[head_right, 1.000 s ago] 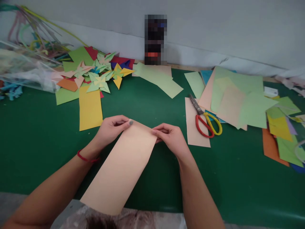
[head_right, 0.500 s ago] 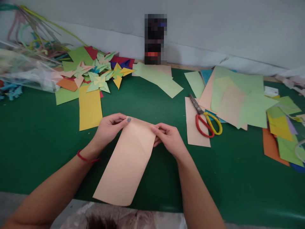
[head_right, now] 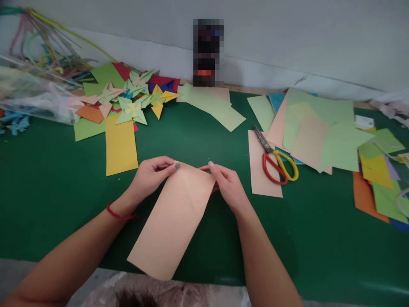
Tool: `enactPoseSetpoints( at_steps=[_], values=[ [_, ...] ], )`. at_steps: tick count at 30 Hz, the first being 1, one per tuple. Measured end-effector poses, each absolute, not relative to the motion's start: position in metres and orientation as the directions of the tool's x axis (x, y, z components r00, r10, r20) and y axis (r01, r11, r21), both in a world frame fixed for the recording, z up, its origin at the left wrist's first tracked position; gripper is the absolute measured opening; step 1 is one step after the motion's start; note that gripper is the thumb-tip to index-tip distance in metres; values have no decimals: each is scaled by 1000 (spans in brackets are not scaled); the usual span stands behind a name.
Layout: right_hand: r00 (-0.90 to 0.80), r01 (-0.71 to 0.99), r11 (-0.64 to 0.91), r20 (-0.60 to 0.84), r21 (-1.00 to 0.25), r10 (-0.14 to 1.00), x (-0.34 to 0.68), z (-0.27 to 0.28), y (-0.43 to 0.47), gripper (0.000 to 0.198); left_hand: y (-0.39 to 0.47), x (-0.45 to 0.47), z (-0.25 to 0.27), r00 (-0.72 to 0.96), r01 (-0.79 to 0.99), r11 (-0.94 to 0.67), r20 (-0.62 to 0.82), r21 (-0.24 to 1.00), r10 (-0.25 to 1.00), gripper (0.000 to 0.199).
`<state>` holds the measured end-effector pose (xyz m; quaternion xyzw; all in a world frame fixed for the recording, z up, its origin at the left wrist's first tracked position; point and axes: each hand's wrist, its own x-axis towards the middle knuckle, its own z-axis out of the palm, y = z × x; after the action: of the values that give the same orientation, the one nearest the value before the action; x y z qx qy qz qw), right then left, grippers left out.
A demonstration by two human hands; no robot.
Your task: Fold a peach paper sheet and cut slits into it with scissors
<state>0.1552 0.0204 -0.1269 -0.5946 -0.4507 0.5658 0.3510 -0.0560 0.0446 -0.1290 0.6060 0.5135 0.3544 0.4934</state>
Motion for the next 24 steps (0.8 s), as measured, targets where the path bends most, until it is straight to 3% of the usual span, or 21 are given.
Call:
enactPoseSetpoints(
  at_steps=[4,15,24],
  values=[
    [-67,208,-289,-308,-935,949,156,-127,21,34,44,-56,-130,221,264,15,-75,964,972,23],
    [-50,184,-265,-278,-947,959,155,-125,21,23,44,-57,-130,193,291,5,-64,957,979,22],
    [-163,71,-352,-359,-933,919,153,-124,19,25,43,-54,-128,142,272,14,-54,962,988,20]
  ],
)
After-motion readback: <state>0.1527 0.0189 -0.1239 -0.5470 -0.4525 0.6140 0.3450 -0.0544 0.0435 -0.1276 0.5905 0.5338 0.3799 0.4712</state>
